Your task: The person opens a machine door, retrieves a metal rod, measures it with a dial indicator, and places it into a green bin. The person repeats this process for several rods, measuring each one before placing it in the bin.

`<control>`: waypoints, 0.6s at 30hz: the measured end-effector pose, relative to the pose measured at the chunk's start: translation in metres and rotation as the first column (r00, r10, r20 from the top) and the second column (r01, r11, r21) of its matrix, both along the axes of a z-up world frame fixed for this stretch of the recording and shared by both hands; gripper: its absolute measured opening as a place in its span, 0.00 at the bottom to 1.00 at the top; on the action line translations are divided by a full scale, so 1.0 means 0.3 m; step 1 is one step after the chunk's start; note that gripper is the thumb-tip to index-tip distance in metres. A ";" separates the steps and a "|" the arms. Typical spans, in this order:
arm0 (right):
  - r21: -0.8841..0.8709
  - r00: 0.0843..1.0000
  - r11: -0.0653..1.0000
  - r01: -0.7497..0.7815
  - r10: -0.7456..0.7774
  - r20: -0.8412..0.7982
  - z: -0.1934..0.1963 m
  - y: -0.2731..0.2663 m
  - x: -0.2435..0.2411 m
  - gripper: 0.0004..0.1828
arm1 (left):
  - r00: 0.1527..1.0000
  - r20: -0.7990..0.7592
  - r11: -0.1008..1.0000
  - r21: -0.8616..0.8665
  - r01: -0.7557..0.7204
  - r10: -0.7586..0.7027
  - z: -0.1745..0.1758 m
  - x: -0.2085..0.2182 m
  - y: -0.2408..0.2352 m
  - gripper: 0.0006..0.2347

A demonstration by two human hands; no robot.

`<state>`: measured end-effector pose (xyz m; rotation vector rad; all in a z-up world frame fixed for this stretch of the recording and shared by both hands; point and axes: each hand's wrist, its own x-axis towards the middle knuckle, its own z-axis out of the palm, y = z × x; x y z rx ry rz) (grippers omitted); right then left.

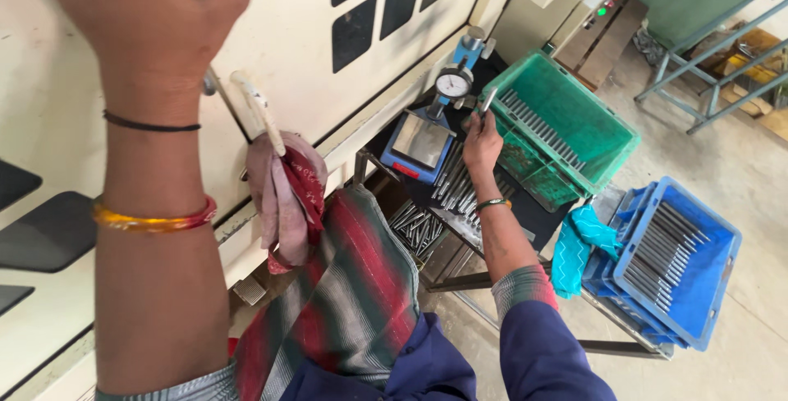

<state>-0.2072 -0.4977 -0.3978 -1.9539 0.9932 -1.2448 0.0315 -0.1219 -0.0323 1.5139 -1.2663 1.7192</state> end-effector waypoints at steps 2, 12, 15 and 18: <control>0.437 0.997 0.897 -0.067 0.076 -0.003 0.009 -0.039 -0.015 0.14 | 0.987 -0.116 0.992 0.042 0.116 -0.111 -0.015 0.024 0.002 0.12; -0.029 0.999 0.999 0.018 -0.016 0.049 0.095 -0.148 -0.142 0.11 | 0.961 -0.272 0.977 0.211 0.009 0.050 -0.222 0.250 0.003 0.08; -0.131 0.989 0.982 0.135 -0.125 0.080 0.142 -0.276 -0.247 0.09 | 0.961 -0.242 0.960 0.271 -0.066 0.135 -0.256 0.297 -0.030 0.07; -0.067 0.979 0.984 0.164 -0.155 0.130 0.143 -0.422 -0.357 0.11 | 0.954 -0.203 0.933 0.328 -0.145 0.220 -0.287 0.306 -0.052 0.05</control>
